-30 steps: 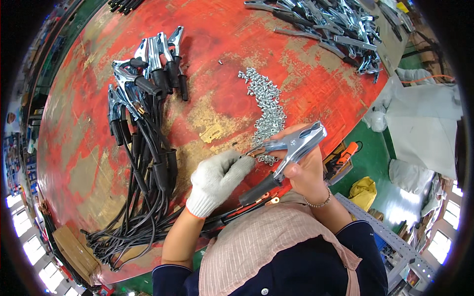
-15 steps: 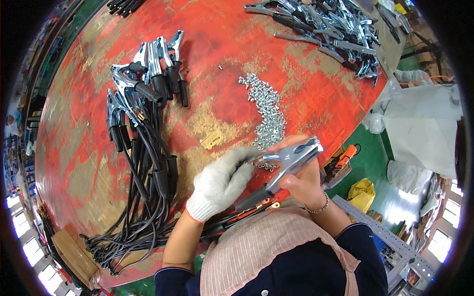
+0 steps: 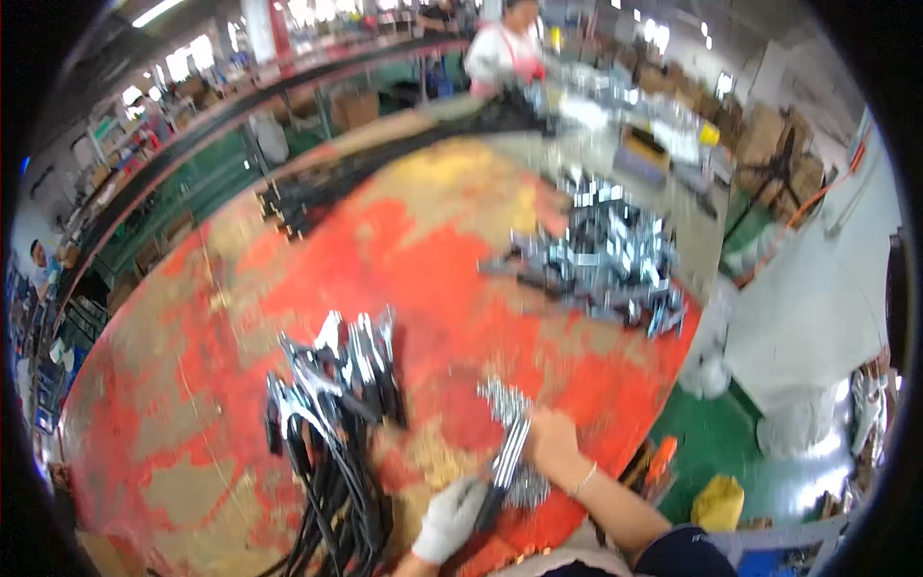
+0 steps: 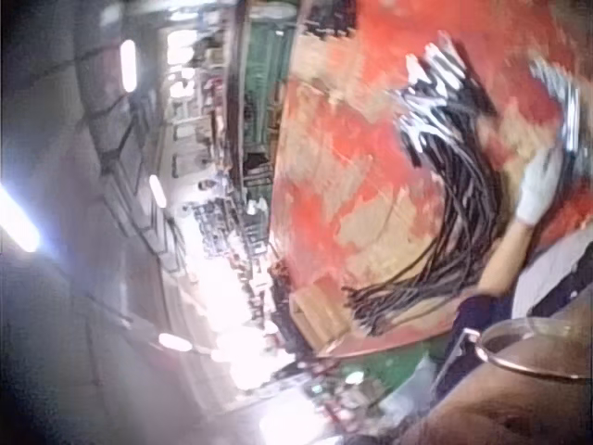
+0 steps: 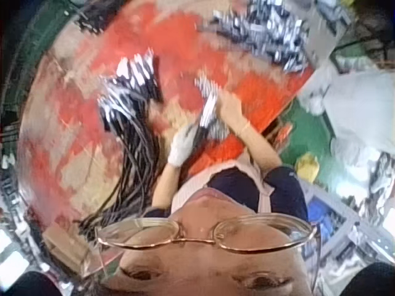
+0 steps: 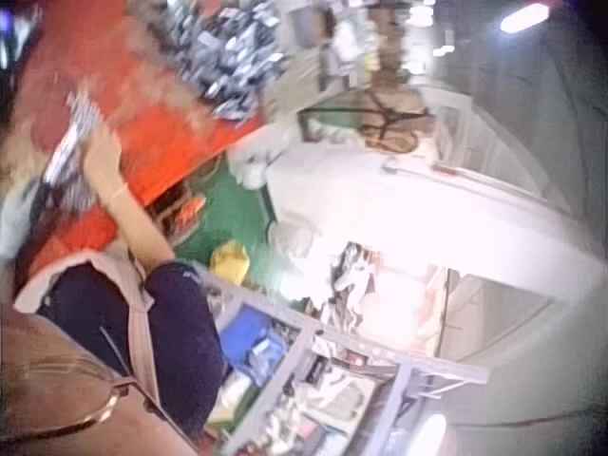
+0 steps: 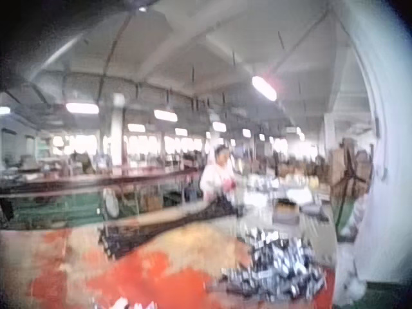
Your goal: Manually assemble metal clamps onto cables by inserting screws and tightening them.
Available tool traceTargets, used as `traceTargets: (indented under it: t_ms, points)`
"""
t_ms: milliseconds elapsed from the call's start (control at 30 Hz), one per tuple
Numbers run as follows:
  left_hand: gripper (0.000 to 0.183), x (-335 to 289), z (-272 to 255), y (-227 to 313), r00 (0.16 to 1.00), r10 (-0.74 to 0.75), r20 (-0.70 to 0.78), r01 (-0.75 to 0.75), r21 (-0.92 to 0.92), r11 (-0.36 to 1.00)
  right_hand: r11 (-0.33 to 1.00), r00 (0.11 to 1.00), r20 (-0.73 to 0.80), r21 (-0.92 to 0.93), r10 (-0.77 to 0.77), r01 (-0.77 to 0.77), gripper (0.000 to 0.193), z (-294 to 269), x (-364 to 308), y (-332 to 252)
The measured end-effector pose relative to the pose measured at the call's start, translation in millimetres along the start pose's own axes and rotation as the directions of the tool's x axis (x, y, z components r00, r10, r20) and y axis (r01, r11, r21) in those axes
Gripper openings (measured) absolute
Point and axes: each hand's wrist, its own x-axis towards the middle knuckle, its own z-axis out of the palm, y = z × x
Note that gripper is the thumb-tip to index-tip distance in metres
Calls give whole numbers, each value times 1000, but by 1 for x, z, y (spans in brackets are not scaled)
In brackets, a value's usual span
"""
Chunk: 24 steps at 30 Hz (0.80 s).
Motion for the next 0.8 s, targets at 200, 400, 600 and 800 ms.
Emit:
traceTargets:
  t_ms: [200,400,600,800]
  points:
    - [28,-3,-5,21,988,-147,44,153,-239,959,976,981,-32,-118,-190,185,6,-6,3,1]
    - [27,-10,-8,30,986,-162,33,165,-176,970,972,976,7,-93,-217,217,5,1,5,-1]
    - [26,-18,-6,44,1000,-14,-21,14,6,1000,962,976,70,-167,-206,215,13,9,6,5]
    - [23,-21,5,21,996,-94,1,91,-287,954,987,976,148,26,-162,160,19,3,3,1]
